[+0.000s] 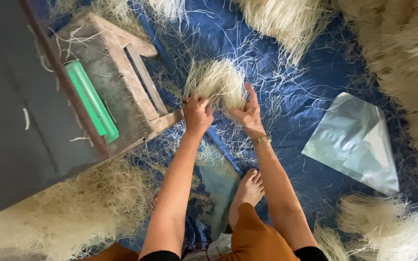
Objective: The person weighs bundles of fibers on a scale and organizes them into piles on the floor.
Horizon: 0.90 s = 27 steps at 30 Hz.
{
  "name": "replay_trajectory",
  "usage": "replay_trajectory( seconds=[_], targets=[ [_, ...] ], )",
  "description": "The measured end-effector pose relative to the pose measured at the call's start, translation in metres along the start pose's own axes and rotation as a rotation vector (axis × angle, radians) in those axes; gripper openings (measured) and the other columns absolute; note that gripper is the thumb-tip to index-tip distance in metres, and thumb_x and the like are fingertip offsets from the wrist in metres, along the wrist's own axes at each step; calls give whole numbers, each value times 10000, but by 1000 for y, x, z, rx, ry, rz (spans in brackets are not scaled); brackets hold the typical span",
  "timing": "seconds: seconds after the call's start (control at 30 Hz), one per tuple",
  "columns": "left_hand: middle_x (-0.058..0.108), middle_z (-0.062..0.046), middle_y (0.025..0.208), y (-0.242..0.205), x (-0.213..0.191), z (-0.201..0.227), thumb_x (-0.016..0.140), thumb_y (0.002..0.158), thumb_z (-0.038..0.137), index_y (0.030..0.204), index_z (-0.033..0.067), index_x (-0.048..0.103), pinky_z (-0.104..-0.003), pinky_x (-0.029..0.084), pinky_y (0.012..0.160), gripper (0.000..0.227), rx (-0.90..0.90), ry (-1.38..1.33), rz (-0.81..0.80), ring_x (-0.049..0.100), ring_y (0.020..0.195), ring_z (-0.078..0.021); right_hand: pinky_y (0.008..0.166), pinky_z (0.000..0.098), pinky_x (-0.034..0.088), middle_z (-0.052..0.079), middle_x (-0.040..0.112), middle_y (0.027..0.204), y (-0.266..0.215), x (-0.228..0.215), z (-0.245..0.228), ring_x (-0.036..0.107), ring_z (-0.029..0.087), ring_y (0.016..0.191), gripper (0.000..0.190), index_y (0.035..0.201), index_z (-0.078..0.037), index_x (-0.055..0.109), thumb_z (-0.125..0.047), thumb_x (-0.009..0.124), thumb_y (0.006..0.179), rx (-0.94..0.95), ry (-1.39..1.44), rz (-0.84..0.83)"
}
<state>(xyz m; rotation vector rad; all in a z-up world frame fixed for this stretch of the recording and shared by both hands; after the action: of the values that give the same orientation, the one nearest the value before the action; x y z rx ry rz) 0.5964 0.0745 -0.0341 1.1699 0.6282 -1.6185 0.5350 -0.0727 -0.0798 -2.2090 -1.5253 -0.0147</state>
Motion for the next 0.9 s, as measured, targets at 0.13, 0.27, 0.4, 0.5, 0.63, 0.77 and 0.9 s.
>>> replay_trajectory(
  seconds=[0.13,0.27,0.4,0.5,0.63,0.77,0.9],
  targets=[
    [596,-24,827,-1,10,11,750,755,263,692,207,665,-356,487,639,120,12,25,93,631,703,-225,903,512,565,300,647,1238,-5,13,-11,678,387,1082,1083,1601,-220,228,-63,855,732,-6,-110,47],
    [605,-15,796,-5,20,13,797,735,282,716,202,706,-436,493,665,123,22,43,45,655,738,-275,891,589,520,310,617,1290,-9,16,-14,632,478,1137,1139,1608,-228,222,-375,925,725,-82,-463,238],
    [584,-43,766,-4,9,-5,799,704,199,699,169,702,-448,481,657,102,-63,73,9,635,694,-291,860,525,567,247,655,1222,1,-24,-22,672,393,1063,1067,1581,-195,269,-227,886,712,-5,-257,194],
    [543,-22,750,-6,12,-7,737,806,121,717,130,714,-377,499,645,92,-154,60,-8,607,614,-266,814,428,636,153,710,1119,3,-26,-14,731,266,953,990,1541,-147,341,-6,831,693,106,13,111],
    [409,-86,1290,-5,5,22,628,702,236,1231,239,399,-561,256,947,576,-152,-8,44,362,1201,-356,909,494,566,203,686,1197,3,-19,-17,689,359,1085,873,1456,-175,502,-120,835,651,73,-374,111],
    [90,-288,1649,30,9,16,852,753,344,1619,202,31,-712,16,1160,1202,-366,102,-309,24,1522,-482,902,503,548,227,675,1204,1,-17,-20,673,360,1090,827,1460,-104,495,-103,769,679,44,-357,33],
    [156,-312,1613,39,28,3,847,694,371,1630,165,40,-825,139,1041,1252,-379,2,-512,162,1455,-576,946,527,542,224,655,1250,2,-33,-30,668,404,1104,779,1490,-178,456,-136,711,754,124,-505,-9]
  ],
)
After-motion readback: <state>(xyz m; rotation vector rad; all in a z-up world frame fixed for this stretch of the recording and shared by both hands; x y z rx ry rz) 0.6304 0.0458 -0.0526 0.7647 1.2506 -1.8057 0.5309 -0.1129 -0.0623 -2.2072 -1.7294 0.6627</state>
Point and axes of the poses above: each hand's wrist, its own y-axis towards the middle knuckle, its own x-axis out of the palm, z = x × y, the point moved 7 cm from there along y, towards the middle knuckle
